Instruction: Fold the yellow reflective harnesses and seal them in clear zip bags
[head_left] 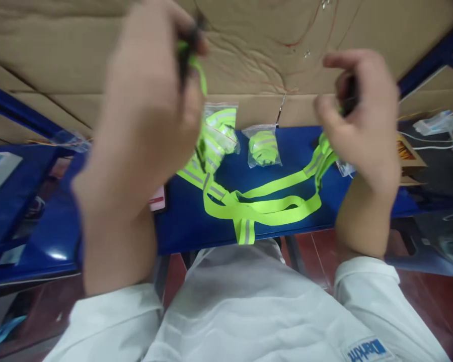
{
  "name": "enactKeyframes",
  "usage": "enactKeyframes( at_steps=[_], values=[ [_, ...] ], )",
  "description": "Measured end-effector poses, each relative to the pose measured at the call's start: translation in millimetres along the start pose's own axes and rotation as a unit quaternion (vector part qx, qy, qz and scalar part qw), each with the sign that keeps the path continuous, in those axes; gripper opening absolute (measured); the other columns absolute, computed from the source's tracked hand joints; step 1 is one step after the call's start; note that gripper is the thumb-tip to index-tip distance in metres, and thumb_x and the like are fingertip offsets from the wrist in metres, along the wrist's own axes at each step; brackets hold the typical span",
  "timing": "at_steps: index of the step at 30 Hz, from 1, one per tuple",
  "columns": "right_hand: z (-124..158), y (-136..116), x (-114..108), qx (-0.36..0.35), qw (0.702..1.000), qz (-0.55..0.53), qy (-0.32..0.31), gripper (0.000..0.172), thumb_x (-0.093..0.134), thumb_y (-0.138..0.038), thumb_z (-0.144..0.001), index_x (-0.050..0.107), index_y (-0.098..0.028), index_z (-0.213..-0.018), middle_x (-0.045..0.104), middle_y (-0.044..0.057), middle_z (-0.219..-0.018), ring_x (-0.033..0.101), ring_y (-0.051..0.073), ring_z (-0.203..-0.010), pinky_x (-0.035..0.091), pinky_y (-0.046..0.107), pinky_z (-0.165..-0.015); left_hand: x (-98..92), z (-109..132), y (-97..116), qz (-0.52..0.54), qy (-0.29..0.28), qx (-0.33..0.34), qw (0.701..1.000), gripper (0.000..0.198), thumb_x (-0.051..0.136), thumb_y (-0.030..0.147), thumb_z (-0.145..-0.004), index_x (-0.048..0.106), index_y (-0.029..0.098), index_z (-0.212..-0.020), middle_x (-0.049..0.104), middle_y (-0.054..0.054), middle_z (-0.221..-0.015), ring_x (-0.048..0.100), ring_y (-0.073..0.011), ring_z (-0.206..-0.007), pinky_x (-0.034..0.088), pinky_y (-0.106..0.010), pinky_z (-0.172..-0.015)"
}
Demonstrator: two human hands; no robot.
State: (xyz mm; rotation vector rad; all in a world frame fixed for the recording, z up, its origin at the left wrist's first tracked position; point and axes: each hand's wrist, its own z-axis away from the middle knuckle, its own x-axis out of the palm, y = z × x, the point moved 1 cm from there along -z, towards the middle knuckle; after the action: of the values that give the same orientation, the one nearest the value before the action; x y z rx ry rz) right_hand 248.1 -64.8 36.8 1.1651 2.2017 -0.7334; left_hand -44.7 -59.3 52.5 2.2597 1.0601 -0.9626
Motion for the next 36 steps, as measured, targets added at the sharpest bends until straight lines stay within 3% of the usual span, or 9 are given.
enactKeyframes(
  at_steps=[2,5,9,17,22,26,31,34,36],
  values=[
    [-14,-16,21,-0.047,0.995,0.022,-0.085,0.063,0.058,-0.004,-0.091,0.052,-0.003,-0.153,0.065,0.02,-0.136,0.062,0.032,-0.127,0.052,0.047,-0.113,14.0,-8,15,-0.031,-0.054,-0.056,0.996,0.052,0.054,0.003,-0.097,0.053,0.018,-0.147,0.054,-0.013,-0.15,0.056,-0.0284,-0.14,0.048,-0.049,-0.126],
    [-23,-23,47,-0.092,0.982,0.006,-0.167,0.078,0.05,0.001,-0.087,0.036,-0.002,-0.164,0.057,0.021,-0.146,0.054,0.033,-0.143,0.05,0.048,-0.119,39.7,-12,30,-0.039,-0.126,0.006,0.991,0.047,0.051,0.002,-0.097,0.061,0.017,-0.14,0.057,-0.016,-0.149,0.059,-0.036,-0.136,0.056,-0.054,-0.116],
    [-23,-19,65,-0.117,0.977,-0.013,-0.18,0.091,0.044,0.004,-0.082,0.025,-0.009,-0.169,0.051,0.018,-0.154,0.047,0.032,-0.152,0.043,0.053,-0.127,55.5,-11,25,-0.002,-0.087,0.066,0.994,0.053,0.045,0.0,-0.097,0.055,0.018,-0.146,0.058,-0.015,-0.149,0.056,-0.0345,-0.14,0.051,-0.053,-0.12],
    [-20,-22,64,-0.116,0.976,-0.008,-0.183,0.086,0.045,0.001,-0.086,0.023,-0.005,-0.169,0.053,0.021,-0.152,0.047,0.032,-0.15,0.044,0.049,-0.125,51.4,-13,16,0.05,-0.065,0.045,0.996,0.064,0.035,-0.004,-0.094,0.045,0.015,-0.155,0.056,-0.014,-0.154,0.053,-0.0307,-0.141,0.043,-0.049,-0.123],
    [-17,-30,69,-0.112,0.975,0.018,-0.189,0.084,0.045,-0.001,-0.086,0.029,-0.014,-0.168,0.059,0.018,-0.145,0.057,0.037,-0.14,0.052,0.055,-0.116,57.3,-10,17,0.029,-0.085,0.044,0.995,0.076,0.028,-0.01,-0.089,0.04,0.01,-0.161,0.056,-0.016,-0.156,0.056,-0.0329,-0.139,0.044,-0.049,-0.121],
    [-15,-31,79,-0.098,0.975,0.018,-0.197,0.076,0.044,-0.001,-0.09,0.036,-0.017,-0.164,0.057,0.017,-0.148,0.058,0.035,-0.139,0.054,0.054,-0.116,65.5,-7,30,0.01,-0.091,0.042,0.995,0.067,0.022,-0.003,-0.1,0.041,0.008,-0.163,0.056,-0.02,-0.153,0.056,-0.0332,-0.142,0.043,-0.048,-0.125],
    [-22,-28,88,-0.09,0.977,-0.014,-0.191,0.084,0.049,0.002,-0.086,0.037,-0.02,-0.166,0.05,0.013,-0.163,0.047,0.033,-0.153,0.053,0.053,-0.12,81.1,-7,31,0.088,-0.089,0.004,0.992,0.072,0.031,0.0,-0.099,0.039,0.027,-0.165,0.051,-0.015,-0.153,0.05,-0.0277,-0.152,0.047,-0.045,-0.126],
    [-32,-23,77,-0.083,0.98,-0.023,-0.178,0.071,0.053,0.001,-0.085,0.055,-0.018,-0.154,0.062,0.011,-0.153,0.056,0.031,-0.145,0.054,0.05,-0.119,72.3,-8,16,0.187,-0.107,0.045,0.975,0.074,0.047,0.013,-0.102,0.025,0.025,-0.171,0.043,-0.015,-0.165,0.051,-0.0267,-0.152,0.05,-0.042,-0.124],
    [-37,-19,63,-0.081,0.982,-0.045,-0.167,0.053,0.053,-0.002,-0.09,0.069,-0.021,-0.138,0.071,0.006,-0.14,0.065,0.028,-0.133,0.056,0.047,-0.116,55.6,-9,5,0.252,-0.148,0.049,0.955,0.073,0.06,0.031,-0.105,0.028,0.027,-0.17,0.044,-0.012,-0.169,0.068,-0.0242,-0.127,0.061,-0.039,-0.108]
  ],
)
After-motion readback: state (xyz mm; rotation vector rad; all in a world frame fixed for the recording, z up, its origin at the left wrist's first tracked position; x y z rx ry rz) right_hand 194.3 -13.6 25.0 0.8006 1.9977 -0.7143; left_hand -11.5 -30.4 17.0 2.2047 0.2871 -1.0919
